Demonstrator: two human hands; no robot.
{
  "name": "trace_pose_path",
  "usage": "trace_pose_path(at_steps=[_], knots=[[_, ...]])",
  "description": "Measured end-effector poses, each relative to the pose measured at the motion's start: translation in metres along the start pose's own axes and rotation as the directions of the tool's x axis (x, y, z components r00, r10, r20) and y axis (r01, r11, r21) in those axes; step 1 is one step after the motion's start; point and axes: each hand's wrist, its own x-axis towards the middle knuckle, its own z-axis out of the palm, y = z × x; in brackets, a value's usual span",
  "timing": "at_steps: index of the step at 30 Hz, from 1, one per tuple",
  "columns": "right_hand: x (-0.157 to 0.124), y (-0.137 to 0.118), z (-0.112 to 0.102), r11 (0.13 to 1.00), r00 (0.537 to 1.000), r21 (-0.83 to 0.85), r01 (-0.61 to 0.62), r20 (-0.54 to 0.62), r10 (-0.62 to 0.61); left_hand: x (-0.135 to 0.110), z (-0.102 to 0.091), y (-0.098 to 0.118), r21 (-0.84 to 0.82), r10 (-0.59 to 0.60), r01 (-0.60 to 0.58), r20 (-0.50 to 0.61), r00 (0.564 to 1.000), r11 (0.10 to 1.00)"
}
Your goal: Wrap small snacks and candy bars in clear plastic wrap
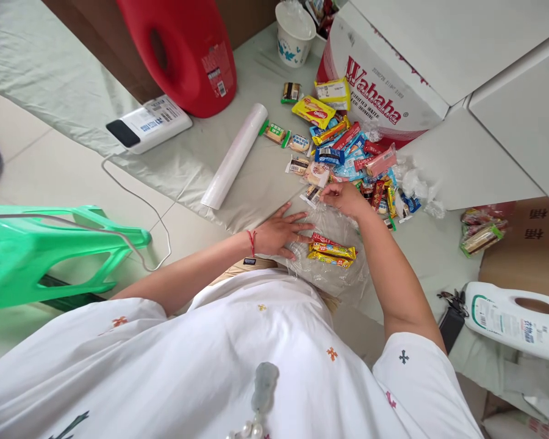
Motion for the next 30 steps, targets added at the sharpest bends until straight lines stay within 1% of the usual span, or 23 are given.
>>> trace_pose_path(at_steps=[2, 5, 8, 10, 11, 12, 13, 15, 16, 17, 19, 21, 23, 24, 26, 28, 30], knots=[[0.001, -0.001, 0.0, 0.999, 0.995, 0.039, 0.0, -0.1, 0.004, 0.0, 0.0, 0.0, -0.002, -0.002, 0.002, 0.001, 1.0, 1.0], [-0.003, 0.003, -0.004, 0.999, 0.98, 0.051, 0.001, -0.201, 0.009, -0.001, -0.002, 0.001, -0.001, -0.013, 0.013, -0.004, 1.0, 1.0], [-0.017, 0.017, -0.016, 1.0, 0.943, 0.011, 0.021, -0.333, -0.016, -0.001, -0.004, 0.001, 0.004, -0.026, 0.026, 0.012, 1.0, 1.0], [-0.034, 0.029, -0.028, 1.0, 0.926, -0.025, -0.011, -0.377, 0.0, -0.001, -0.004, 0.002, 0.001, -0.03, 0.03, 0.02, 0.999, 1.0], [-0.043, 0.035, -0.033, 0.998, 0.933, -0.045, -0.031, -0.361, 0.013, -0.001, -0.004, 0.002, -0.002, -0.031, 0.031, 0.021, 0.999, 1.0], [-0.051, 0.039, -0.036, 0.997, 0.947, -0.064, -0.043, -0.322, 0.021, -0.001, -0.004, 0.002, -0.004, -0.031, 0.032, 0.019, 0.999, 0.999], [-0.059, 0.043, -0.038, 0.996, 0.966, -0.075, -0.04, -0.259, 0.019, -0.001, -0.004, 0.001, -0.006, -0.03, 0.03, 0.018, 0.999, 1.0], [-0.068, 0.047, -0.038, 0.997, 0.996, -0.076, -0.007, -0.084, 0.001, -0.001, -0.003, 0.001, -0.003, -0.031, 0.031, 0.013, 0.999, 1.0], [-0.07, 0.048, -0.036, 0.997, 1.0, -0.073, -0.003, 0.007, 0.003, -0.001, -0.002, 0.001, 0.001, -0.033, 0.033, 0.011, 0.999, 0.999], [-0.07, 0.048, -0.035, 0.997, 0.996, -0.079, -0.018, 0.081, 0.024, -0.001, -0.002, 0.001, 0.005, -0.036, 0.036, 0.008, 0.999, 0.999], [-0.066, 0.048, -0.036, 0.987, 0.98, -0.145, -0.075, 0.172, 0.1, -0.001, -0.002, 0.002, 0.013, -0.041, 0.041, 0.003, 0.999, 0.999], [-0.061, 0.049, -0.042, 0.969, 0.961, -0.216, -0.118, 0.22, 0.166, -0.001, -0.002, 0.002, 0.014, -0.04, 0.04, 0.001, 0.999, 0.999], [-0.058, 0.05, -0.053, 0.965, 0.945, -0.222, -0.143, 0.258, 0.2, -0.001, -0.003, 0.002, 0.01, -0.038, 0.038, 0.004, 0.999, 0.999], [-0.058, 0.05, -0.059, 0.966, 0.942, -0.203, -0.16, 0.26, 0.211, -0.001, -0.003, 0.002, 0.008, -0.04, 0.04, 0.006, 0.999, 0.999], [-0.06, 0.051, -0.072, 0.97, 0.953, -0.156, -0.188, 0.208, 0.218, -0.001, -0.004, 0.002, 0.003, -0.048, 0.048, 0.009, 0.999, 0.999], [-0.065, 0.052, -0.082, 0.97, 0.972, -0.137, -0.201, 0.093, 0.215, -0.001, -0.004, 0.002, -0.001, -0.055, 0.055, 0.011, 0.998, 0.999], [-0.073, 0.054, -0.088, 0.952, 0.969, -0.177, -0.248, -0.057, 0.242, 0.0, -0.003, 0.002, -0.005, -0.056, 0.056, 0.01, 0.998, 0.998]])
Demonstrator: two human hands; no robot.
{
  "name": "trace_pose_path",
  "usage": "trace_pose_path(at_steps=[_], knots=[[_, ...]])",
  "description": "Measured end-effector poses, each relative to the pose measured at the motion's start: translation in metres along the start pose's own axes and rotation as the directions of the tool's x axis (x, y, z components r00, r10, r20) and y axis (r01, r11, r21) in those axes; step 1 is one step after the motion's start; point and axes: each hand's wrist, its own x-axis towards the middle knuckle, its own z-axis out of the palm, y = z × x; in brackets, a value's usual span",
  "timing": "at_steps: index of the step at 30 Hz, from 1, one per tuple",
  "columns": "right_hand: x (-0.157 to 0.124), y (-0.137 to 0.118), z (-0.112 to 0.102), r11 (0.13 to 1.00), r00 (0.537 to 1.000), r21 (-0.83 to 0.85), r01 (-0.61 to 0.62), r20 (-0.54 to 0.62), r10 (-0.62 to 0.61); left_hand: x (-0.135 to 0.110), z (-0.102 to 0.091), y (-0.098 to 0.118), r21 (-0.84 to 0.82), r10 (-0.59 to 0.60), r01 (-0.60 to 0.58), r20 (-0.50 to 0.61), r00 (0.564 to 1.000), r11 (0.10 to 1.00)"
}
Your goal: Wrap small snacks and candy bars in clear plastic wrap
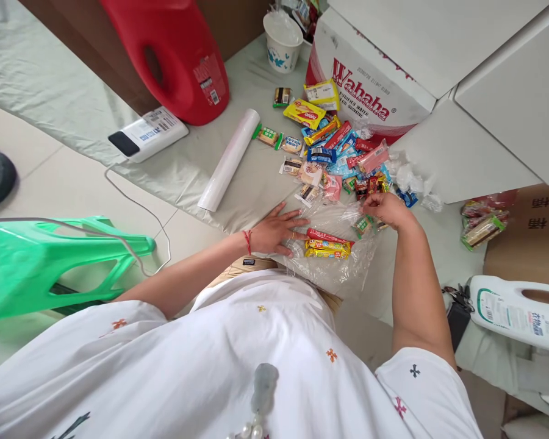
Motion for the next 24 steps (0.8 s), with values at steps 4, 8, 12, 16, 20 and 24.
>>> trace_pose_path(at_steps=[4, 8, 12, 16, 20, 24], knots=[[-0.03, -0.002, 0.012, 0.951, 0.895, -0.264, -0.161, -0.446, 0.028, 0.0, 0.002, -0.002, -0.009, 0.001, -0.001, -0.002, 1.0, 1.0], [-0.075, -0.024, 0.07, 0.849, 0.872, -0.51, 0.142, -0.342, -0.351, 0.001, 0.004, -0.003, -0.015, -0.003, 0.003, -0.012, 1.0, 1.0], [-0.103, -0.043, 0.131, 0.698, 0.909, -0.618, 0.362, 0.067, -0.412, 0.001, 0.004, -0.002, -0.028, -0.021, 0.02, -0.022, 1.0, 0.999], [-0.104, -0.041, 0.148, 0.701, 0.947, -0.671, 0.24, 0.005, -0.32, 0.002, 0.003, -0.001, -0.022, -0.03, 0.03, -0.01, 0.999, 0.999], [-0.096, -0.034, 0.142, 0.753, 0.96, -0.64, 0.154, -0.084, -0.267, 0.003, 0.002, -0.001, -0.015, -0.038, 0.038, -0.001, 0.999, 0.999], [-0.096, -0.035, 0.142, 0.733, 0.95, -0.654, 0.189, -0.067, -0.305, 0.003, 0.003, -0.001, -0.008, -0.031, 0.031, 0.0, 1.0, 0.999]])
